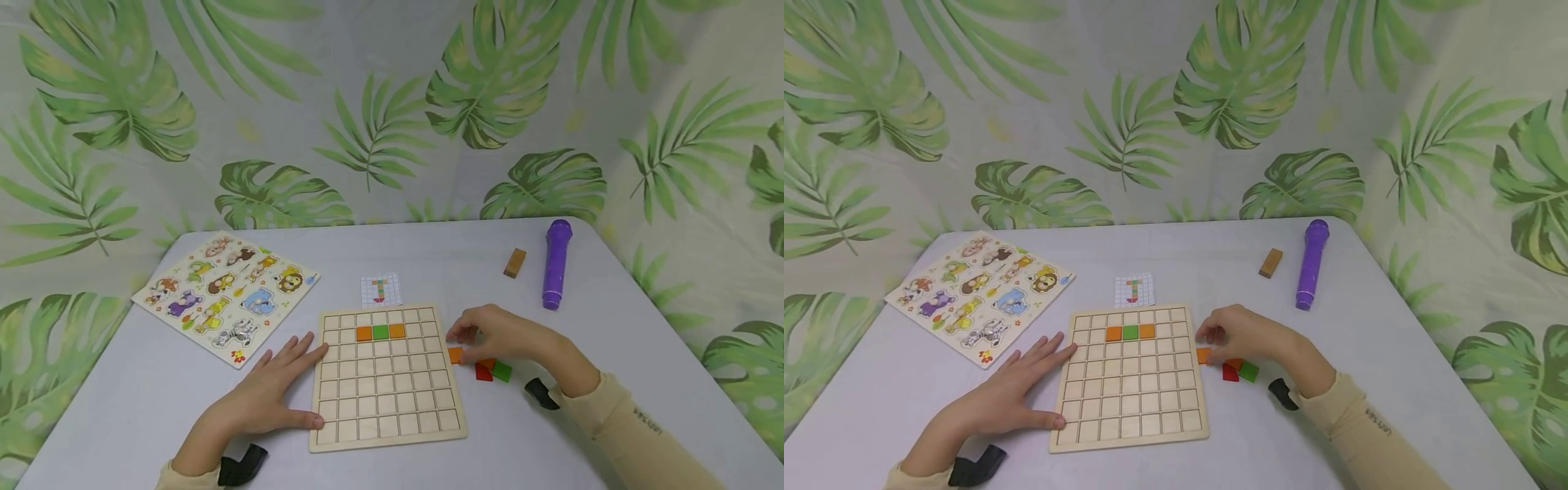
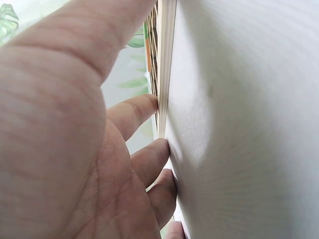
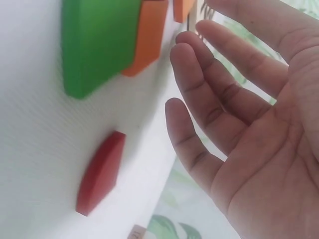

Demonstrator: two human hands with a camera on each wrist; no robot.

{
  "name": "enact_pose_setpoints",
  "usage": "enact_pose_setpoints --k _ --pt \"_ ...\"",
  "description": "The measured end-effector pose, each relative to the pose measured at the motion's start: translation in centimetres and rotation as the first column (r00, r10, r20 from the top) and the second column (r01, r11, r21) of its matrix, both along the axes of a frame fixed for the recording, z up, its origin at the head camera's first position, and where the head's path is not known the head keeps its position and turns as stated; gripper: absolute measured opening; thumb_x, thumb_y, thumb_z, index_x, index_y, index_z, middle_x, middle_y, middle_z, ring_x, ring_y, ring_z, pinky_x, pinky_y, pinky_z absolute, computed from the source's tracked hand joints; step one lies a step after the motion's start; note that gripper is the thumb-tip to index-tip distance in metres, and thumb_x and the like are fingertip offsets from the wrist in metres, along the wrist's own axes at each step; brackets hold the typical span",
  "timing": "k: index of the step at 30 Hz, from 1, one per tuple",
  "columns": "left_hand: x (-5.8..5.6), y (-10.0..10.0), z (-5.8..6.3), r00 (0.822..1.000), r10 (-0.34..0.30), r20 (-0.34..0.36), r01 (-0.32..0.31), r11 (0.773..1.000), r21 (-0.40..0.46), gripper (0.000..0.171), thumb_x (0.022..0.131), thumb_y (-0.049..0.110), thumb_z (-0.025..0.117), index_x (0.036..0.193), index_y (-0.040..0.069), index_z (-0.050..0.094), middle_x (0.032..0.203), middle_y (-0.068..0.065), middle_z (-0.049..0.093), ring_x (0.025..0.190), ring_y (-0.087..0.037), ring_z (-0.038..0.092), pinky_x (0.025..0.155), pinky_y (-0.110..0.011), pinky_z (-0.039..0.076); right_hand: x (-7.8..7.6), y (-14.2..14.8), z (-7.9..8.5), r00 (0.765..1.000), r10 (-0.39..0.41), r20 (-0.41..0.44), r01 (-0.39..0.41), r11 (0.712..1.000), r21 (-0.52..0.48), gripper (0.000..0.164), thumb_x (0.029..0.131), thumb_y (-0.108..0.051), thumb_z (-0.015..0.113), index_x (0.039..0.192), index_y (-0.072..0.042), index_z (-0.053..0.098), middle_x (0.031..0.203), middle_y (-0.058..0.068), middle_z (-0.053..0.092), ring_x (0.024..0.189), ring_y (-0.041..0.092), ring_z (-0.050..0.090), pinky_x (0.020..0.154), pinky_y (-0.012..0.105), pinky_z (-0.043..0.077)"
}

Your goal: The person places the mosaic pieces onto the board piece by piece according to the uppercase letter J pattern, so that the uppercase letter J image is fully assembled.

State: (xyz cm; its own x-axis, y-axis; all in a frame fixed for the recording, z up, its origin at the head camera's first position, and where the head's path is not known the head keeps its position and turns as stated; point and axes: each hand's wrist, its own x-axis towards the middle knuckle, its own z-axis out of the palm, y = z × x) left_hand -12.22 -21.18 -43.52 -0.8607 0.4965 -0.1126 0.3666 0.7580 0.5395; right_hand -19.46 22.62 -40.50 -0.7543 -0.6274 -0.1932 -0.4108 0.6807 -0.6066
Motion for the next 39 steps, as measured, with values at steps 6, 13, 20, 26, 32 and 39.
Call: enact_pose_setpoints --k 6,13,20,26,32,39 --pt "0.0 0.02 0.02 1.0 0.0 0.001 0.0 1.0 0.002 0.116 0.074 0.073 0.085 0.168 0.025 0.038 0.18 -0.015 0.023 0.165 -0.05 0.018 0.125 -0.081 0.012 0.34 -0.13 -0.29 1.0 0.002 -0.006 -0.002 1.0 -0.006 0.032 0.09 -0.023 0.088 0.119 -0.012 0.08 0.114 -0.004 0.076 0.101 0.011 0.067 0.09 0.026 0.059" --pt "0.07 -0.03 0.0 1.0 -0.002 -0.01 0.002 1.0 0.006 0.116 0.075 0.072 0.086 0.168 0.024 0.038 0.179 -0.016 0.024 0.164 -0.051 0.019 0.125 -0.081 0.013 0.47 -0.28 -0.36 0.999 0.019 -0.044 -0.019 1.0 0.003 0.026 0.09 -0.019 0.088 0.115 -0.011 0.081 0.111 -0.004 0.075 0.097 0.011 0.066 0.086 0.025 0.059" --pt "0.06 -0.01 -0.06 1.0 -0.002 0.002 0.002 1.0 0.017 0.115 0.075 0.072 0.086 0.169 0.024 0.038 0.18 -0.015 0.023 0.165 -0.051 0.018 0.124 -0.082 0.012 0.38 -0.39 -0.65 0.997 0.031 -0.067 -0.03 0.999 0.015 0.025 0.09 -0.016 0.088 0.113 -0.011 0.082 0.109 -0.004 0.075 0.096 0.009 0.066 0.085 0.024 0.06" --pt "0.05 0.01 -0.03 1.0 -0.003 -0.001 0.003 1.0 0.019 0.115 0.075 0.071 0.086 0.168 0.023 0.038 0.18 -0.015 0.023 0.165 -0.051 0.018 0.125 -0.082 0.012 0.41 -0.46 -0.73 0.997 0.029 -0.078 -0.028 0.999 0.023 0.023 0.09 -0.015 0.087 0.112 -0.011 0.082 0.107 -0.005 0.075 0.094 0.009 0.065 0.083 0.023 0.059" --pt "0.06 -0.01 -0.04 1.0 -0.003 0.005 0.003 1.0 0.02 0.116 0.074 0.072 0.086 0.169 0.023 0.038 0.18 -0.015 0.022 0.165 -0.05 0.017 0.125 -0.082 0.011 0.39 -0.46 -0.83 0.997 0.025 -0.079 -0.023 1.0 0.02 0.022 0.09 -0.014 0.087 0.111 -0.012 0.082 0.107 -0.005 0.074 0.094 0.008 0.065 0.083 0.022 0.059" --pt "0.06 -0.02 -0.04 1.0 -0.004 0.003 0.004 1.0 0.019 0.116 0.074 0.072 0.085 0.169 0.023 0.038 0.18 -0.016 0.022 0.165 -0.05 0.017 0.125 -0.082 0.011 0.33 -0.33 -0.83 0.996 0.025 -0.09 -0.023 1.0 0.021 0.022 0.089 -0.013 0.085 0.111 -0.012 0.083 0.105 -0.006 0.074 0.093 0.007 0.064 0.082 0.023 0.058"
